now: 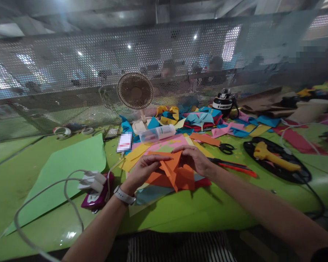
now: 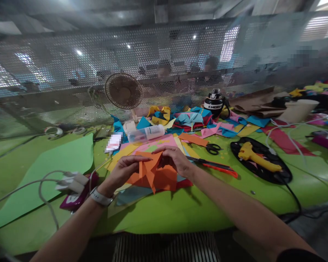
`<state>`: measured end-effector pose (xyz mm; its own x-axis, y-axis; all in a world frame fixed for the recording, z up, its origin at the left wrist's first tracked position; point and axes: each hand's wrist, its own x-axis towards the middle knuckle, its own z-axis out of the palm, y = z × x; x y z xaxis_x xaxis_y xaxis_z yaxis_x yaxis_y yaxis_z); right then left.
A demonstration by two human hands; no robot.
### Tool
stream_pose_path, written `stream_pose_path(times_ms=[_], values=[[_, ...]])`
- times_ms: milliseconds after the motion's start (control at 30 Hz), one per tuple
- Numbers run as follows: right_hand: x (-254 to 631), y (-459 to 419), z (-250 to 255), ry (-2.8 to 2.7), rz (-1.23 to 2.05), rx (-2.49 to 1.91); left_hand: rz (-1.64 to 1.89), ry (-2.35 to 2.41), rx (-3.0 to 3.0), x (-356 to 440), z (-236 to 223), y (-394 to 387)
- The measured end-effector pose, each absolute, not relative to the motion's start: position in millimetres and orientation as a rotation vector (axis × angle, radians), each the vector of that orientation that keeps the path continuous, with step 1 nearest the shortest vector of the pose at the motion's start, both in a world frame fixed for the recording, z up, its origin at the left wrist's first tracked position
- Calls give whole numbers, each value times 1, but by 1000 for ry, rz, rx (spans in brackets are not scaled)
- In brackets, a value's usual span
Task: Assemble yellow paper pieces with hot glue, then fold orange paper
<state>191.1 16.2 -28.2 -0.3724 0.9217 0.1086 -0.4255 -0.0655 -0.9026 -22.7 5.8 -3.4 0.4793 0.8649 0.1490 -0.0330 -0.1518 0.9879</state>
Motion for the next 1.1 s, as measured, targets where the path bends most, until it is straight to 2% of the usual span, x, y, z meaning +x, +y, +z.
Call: stream_pose_path(times_ms=[200,367,767,933,1100], values=[[192,13,-23,-1086,1741,-634,938,776,1581,-19,2,4],[186,11,-24,-1150,1634,-858,931,784,1630,-15,2,2],[184,11,-26,-1271,1501,-860,888,807,1313,-17,-5,5],[184,12,-30,-1347,1459,-858,675,890,1310,-9,-8,3],[183,12,-31,-1375,1452,-883,663,862,1249,-9,-10,4]])
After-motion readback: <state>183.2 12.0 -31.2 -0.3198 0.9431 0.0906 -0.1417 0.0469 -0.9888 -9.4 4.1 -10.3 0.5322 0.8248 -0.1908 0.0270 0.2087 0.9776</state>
